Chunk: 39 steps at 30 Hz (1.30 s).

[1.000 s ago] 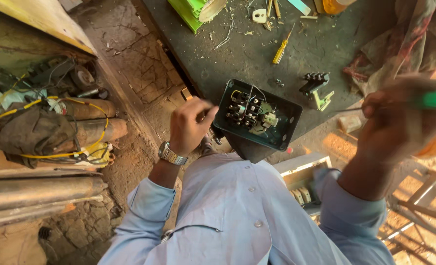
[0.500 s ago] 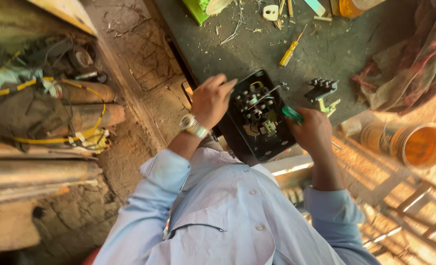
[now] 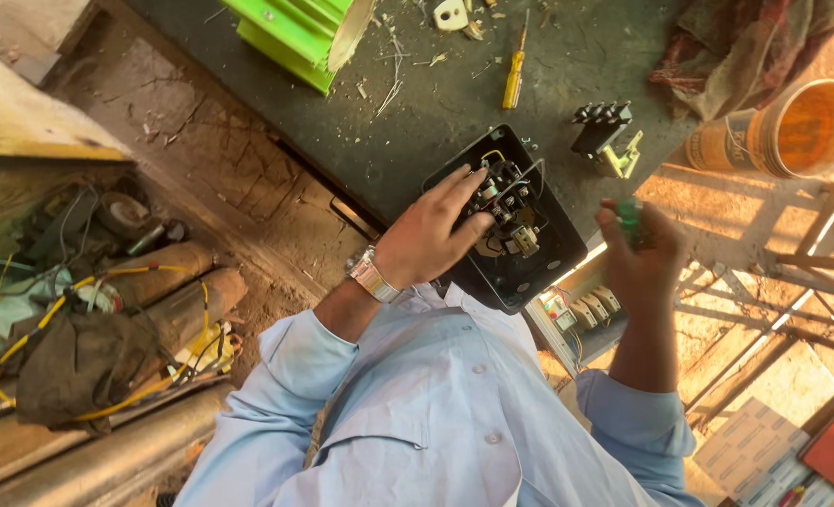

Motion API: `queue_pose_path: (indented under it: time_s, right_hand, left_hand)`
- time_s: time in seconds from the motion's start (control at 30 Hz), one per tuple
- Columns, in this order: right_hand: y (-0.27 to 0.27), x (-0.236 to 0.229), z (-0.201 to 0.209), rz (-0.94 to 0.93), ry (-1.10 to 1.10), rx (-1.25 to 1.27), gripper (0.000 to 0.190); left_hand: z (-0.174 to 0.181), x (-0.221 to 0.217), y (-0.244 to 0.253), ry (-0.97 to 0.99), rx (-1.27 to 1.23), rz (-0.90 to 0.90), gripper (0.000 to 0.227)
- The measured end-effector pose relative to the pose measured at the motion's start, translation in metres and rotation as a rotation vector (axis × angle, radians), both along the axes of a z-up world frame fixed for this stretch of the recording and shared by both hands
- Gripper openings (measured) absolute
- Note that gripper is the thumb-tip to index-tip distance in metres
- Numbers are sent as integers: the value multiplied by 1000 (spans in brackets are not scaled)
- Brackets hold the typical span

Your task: The person works at a cluttered workbench, handling a small black electrical component with multiple terminals. They use a yellow-handled screwdriver to tighten screws on the component, then switch to a green-handled screwdriver to adjust connections inside a black plastic enclosure. The person places the component into the enclosure and continues to secure wiring.

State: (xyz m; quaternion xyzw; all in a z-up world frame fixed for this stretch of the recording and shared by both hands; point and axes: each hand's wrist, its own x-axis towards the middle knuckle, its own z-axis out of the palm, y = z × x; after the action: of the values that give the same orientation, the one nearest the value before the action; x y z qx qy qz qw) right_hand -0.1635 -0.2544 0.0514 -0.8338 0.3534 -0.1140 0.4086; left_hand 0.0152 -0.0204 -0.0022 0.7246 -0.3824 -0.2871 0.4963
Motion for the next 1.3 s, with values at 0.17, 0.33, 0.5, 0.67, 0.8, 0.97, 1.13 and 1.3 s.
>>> queue_pose_path:
  time_s: [0.17,0.33,0.5,0.67,0.8,0.97,1.13,1.3]
  right_hand:
    - [10,-10,13,-11,-250,84,13]
    - [13,1,18,-6,-647,87,40]
    - [15,12,30,96,-929,348,65]
    - [26,27,39,-88,-1029,570,65]
    - [31,47,38,-53,-1010,642,62]
    - [26,62,29,2,-937,585,59]
    - [19,63,24,66,-946,533,56]
    - [22,77,8,106,-916,534,56]
  left_hand:
    - [-10,6,4,-58,95,-133,100]
    - [-2,-8,-18,-213,131,38,115]
    - [-6,-3,-24,-241,162,114,104]
    - [-10,-4,-22,-232,130,136,104]
    - [-12,2,-15,-236,98,90,106]
    - [-16,11,-15,-199,69,39,102]
    - [-18,12,-17,-174,55,46,105]
    - [-15,16,-15,-192,97,12,108]
